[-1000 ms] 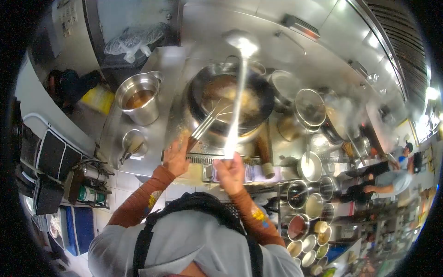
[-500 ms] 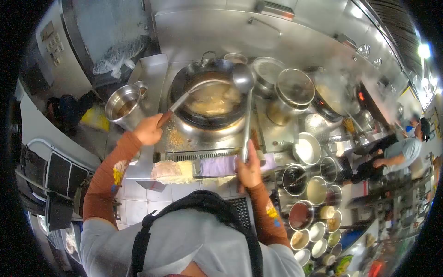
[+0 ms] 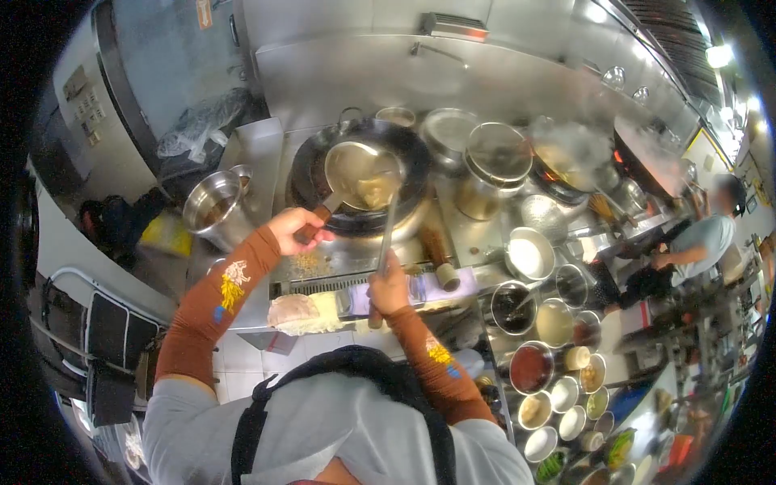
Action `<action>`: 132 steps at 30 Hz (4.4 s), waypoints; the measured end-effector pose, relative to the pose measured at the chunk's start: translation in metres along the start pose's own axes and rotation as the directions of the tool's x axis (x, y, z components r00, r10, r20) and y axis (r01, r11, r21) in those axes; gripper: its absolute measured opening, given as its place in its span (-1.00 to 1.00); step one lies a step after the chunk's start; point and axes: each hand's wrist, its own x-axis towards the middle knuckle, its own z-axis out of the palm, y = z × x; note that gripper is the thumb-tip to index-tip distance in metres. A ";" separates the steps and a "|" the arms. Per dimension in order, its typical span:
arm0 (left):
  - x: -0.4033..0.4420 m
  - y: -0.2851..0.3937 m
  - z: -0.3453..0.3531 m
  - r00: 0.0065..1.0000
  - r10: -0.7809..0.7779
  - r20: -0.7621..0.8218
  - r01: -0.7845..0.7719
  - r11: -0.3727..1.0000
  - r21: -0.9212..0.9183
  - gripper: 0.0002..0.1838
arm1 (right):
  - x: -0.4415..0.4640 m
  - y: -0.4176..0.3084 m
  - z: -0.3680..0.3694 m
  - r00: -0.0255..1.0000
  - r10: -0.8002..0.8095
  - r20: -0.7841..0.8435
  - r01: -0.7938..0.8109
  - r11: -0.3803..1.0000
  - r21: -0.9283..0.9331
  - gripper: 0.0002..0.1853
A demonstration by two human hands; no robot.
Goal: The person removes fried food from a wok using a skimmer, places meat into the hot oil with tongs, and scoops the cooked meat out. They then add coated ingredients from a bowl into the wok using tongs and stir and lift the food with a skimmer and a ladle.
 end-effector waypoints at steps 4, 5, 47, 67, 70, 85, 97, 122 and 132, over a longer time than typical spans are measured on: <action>-0.011 -0.006 0.003 0.989 0.035 0.143 0.001 0.969 -0.245 -0.73 | 0.011 0.001 -0.006 0.986 -0.166 0.001 0.164 0.971 -0.173 -0.29; -0.015 -0.009 0.002 0.983 0.036 0.180 0.015 0.962 -0.274 -0.74 | 0.018 0.002 -0.015 0.951 -0.308 0.021 0.300 0.906 -0.299 -0.30; -0.042 -0.059 -0.048 0.932 0.288 0.223 -0.165 0.880 -0.445 -0.73 | 0.019 -0.048 0.009 0.951 -0.287 0.112 0.306 0.926 -0.220 -0.33; -0.051 -0.064 -0.069 0.907 0.338 0.252 -0.226 0.894 -0.387 -0.59 | -0.024 -0.067 -0.020 0.877 -0.435 0.203 0.453 0.609 -0.651 -0.37; -0.050 -0.059 -0.067 0.914 0.328 0.240 -0.218 0.894 -0.392 -0.69 | -0.015 -0.065 -0.018 0.874 -0.472 0.116 0.458 0.721 -0.520 -0.35; -0.023 -0.042 -0.045 0.953 0.283 0.103 -0.234 0.910 -0.343 -0.71 | 0.016 -0.095 0.019 0.793 0.089 0.603 -0.609 0.135 0.782 -0.85; -0.039 -0.042 -0.002 0.935 0.349 -0.062 -0.349 0.875 -0.336 -0.72 | 0.037 -0.156 -0.148 0.849 -0.110 0.517 -0.520 0.002 0.854 -0.80; -0.052 -0.056 0.087 0.783 0.378 -0.494 -0.562 0.770 -0.301 -0.82 | 0.285 -0.032 -0.548 0.730 -0.448 -0.516 0.061 0.795 -0.604 -0.37; -0.038 -0.032 0.063 0.725 0.442 -0.528 -0.471 0.878 0.088 -0.59 | 0.208 -0.084 -0.462 0.858 -0.202 -0.472 0.315 0.933 0.174 -0.34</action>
